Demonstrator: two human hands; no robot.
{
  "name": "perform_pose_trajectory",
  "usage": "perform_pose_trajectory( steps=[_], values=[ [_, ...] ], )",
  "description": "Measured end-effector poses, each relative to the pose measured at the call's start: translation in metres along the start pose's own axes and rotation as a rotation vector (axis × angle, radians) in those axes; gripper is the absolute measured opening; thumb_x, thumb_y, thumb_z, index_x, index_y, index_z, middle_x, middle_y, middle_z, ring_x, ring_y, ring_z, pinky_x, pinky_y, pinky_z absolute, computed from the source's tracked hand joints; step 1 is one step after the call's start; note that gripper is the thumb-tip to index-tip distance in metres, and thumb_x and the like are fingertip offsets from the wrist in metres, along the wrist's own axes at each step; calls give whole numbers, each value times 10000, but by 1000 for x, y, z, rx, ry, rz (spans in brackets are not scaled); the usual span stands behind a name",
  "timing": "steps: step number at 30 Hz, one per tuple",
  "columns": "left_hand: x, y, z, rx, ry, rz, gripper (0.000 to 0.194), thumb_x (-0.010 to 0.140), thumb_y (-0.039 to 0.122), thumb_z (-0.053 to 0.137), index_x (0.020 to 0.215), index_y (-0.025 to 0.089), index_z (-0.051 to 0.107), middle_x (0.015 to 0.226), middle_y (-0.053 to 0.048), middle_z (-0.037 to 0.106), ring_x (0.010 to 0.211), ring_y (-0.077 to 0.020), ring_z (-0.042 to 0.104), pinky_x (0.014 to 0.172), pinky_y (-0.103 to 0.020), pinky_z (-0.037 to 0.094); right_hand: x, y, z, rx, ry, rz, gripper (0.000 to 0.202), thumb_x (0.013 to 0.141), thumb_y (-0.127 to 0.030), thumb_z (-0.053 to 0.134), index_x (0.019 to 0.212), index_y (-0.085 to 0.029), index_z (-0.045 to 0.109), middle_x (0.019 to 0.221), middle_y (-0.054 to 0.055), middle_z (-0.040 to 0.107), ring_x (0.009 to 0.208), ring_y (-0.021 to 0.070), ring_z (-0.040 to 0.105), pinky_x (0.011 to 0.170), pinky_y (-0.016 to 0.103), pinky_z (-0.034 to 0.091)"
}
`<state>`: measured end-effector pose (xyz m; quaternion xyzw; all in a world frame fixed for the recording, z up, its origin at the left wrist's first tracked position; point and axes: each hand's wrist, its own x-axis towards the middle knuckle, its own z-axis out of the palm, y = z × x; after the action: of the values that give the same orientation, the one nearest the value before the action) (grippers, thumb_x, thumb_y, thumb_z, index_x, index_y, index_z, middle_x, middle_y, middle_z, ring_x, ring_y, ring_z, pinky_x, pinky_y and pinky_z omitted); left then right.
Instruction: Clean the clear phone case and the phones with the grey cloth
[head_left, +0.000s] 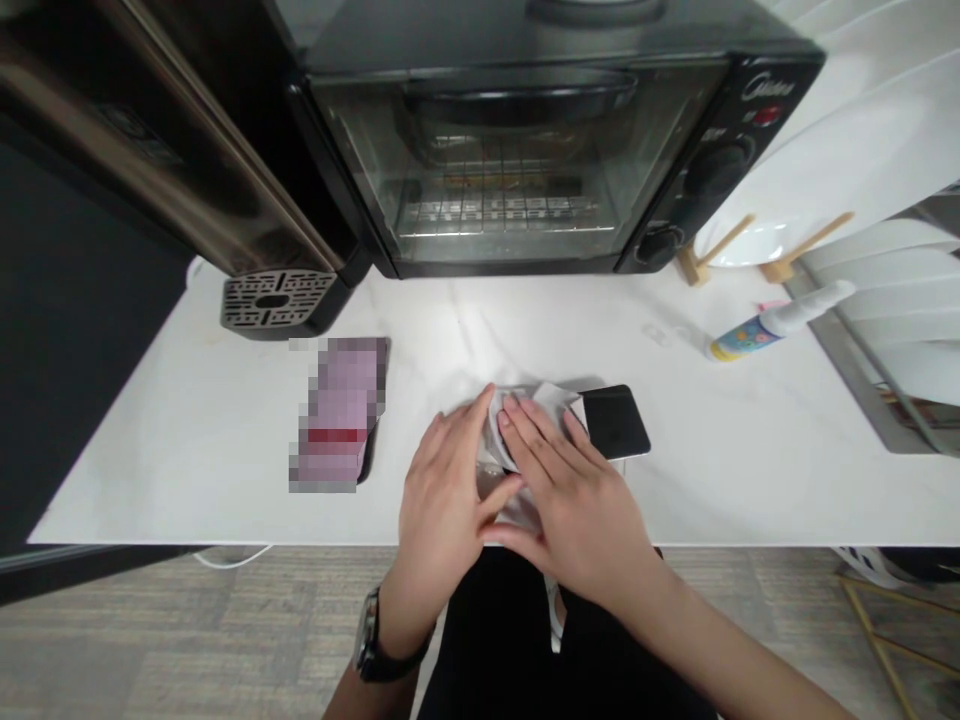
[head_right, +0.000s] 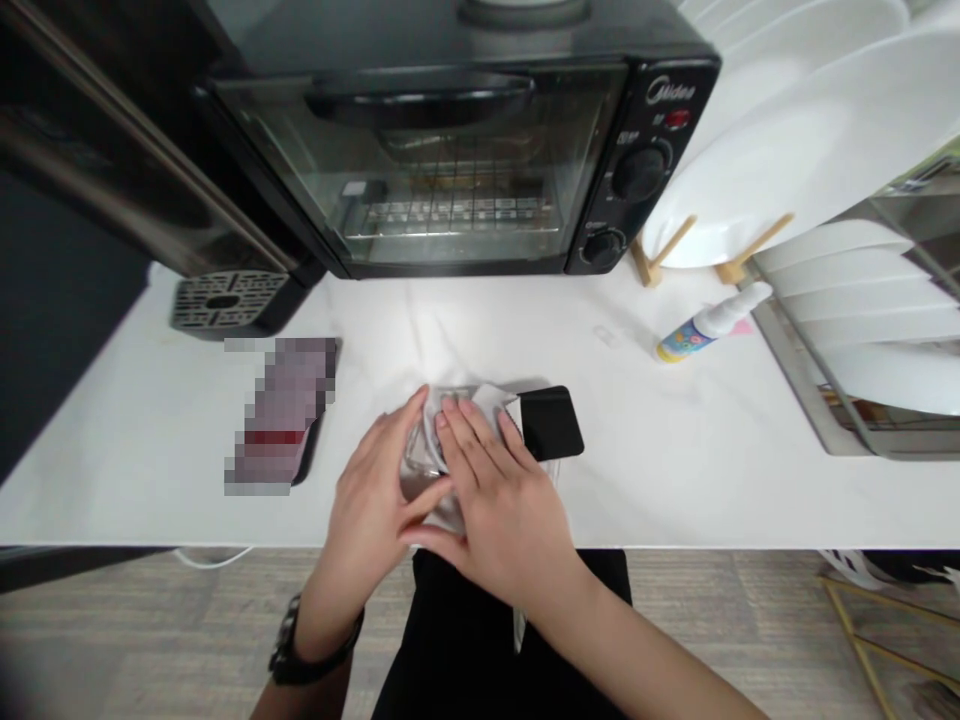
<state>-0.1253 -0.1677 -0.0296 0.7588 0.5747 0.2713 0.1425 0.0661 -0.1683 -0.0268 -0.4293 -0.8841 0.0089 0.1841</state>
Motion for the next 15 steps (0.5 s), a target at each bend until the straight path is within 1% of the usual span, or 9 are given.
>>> perform_pose_trajectory(
  steps=[1, 3, 5, 7, 8, 9, 11, 13, 15],
  values=[
    [-1, 0, 0, 14, -6, 3, 864, 981, 482, 741, 1696, 300, 291, 1603, -98, 612, 1436, -312, 623, 1258, -543, 470, -3, -2, -1, 22, -18, -31, 862, 1052, -661, 501, 1620, -16, 429, 1701, 167, 441, 1589, 336, 452, 1250, 594, 481],
    [-2, 1, 0, 18, -29, -5, 877, 984, 451, 744, 1704, 317, 263, 1606, -85, 613, 1467, -304, 603, 1287, -558, 434, -17, 4, -7, 30, -35, -50, 828, 1061, -619, 528, 1672, -84, 363, 1693, 118, 463, 1583, 304, 464, 1277, 581, 456],
    [-1, 4, -1, 4, -42, -12, 882, 991, 442, 742, 1706, 345, 234, 1574, -67, 646, 1481, -289, 594, 1311, -572, 399, -32, 18, -17, -4, -10, 3, 780, 1075, -522, 559, 1721, -184, 281, 1682, 79, 483, 1565, 296, 489, 1300, 587, 425],
    [0, 6, -1, -2, -44, -13, 891, 984, 450, 755, 1699, 351, 234, 1549, -60, 667, 1479, -284, 597, 1320, -581, 384, -38, 29, -22, -44, 52, 108, 785, 1069, -466, 581, 1740, -252, 235, 1680, 81, 480, 1556, 322, 497, 1297, 613, 420],
    [0, 7, -1, 1, -44, -12, 897, 974, 450, 769, 1694, 343, 243, 1546, -61, 670, 1476, -284, 600, 1322, -580, 382, -36, 30, -22, -55, 80, 150, 798, 1061, -471, 591, 1741, -252, 235, 1683, 100, 472, 1558, 342, 489, 1283, 628, 433],
    [0, 6, -1, 8, -42, -12, 901, 965, 443, 781, 1688, 330, 256, 1543, -64, 673, 1470, -285, 606, 1322, -578, 384, -31, 28, -20, -51, 95, 168, 810, 1053, -489, 600, 1737, -227, 254, 1683, 124, 467, 1563, 361, 479, 1266, 642, 452],
    [0, 5, -1, 28, -43, -3, 897, 959, 412, 790, 1682, 301, 272, 1564, -80, 654, 1461, -291, 615, 1316, -571, 400, -17, 15, -11, 2, 89, 119, 809, 1046, -547, 594, 1699, -141, 343, 1672, 157, 482, 1565, 370, 477, 1239, 632, 493],
    [0, 4, -2, 37, -52, 2, 890, 959, 355, 789, 1683, 292, 276, 1585, -88, 635, 1449, -292, 626, 1312, -564, 411, -8, 1, -4, 73, 56, 25, 751, 1064, -584, 550, 1632, -103, 453, 1653, 141, 515, 1557, 331, 498, 1242, 569, 514],
    [-1, 4, -3, 26, -76, -7, 916, 944, 299, 797, 1689, 308, 263, 1577, -71, 642, 1458, -285, 617, 1325, -566, 391, -10, -6, -4, 121, 30, -39, 677, 1088, -571, 513, 1616, -147, 484, 1634, 86, 542, 1542, 278, 522, 1256, 508, 515]
  ],
)
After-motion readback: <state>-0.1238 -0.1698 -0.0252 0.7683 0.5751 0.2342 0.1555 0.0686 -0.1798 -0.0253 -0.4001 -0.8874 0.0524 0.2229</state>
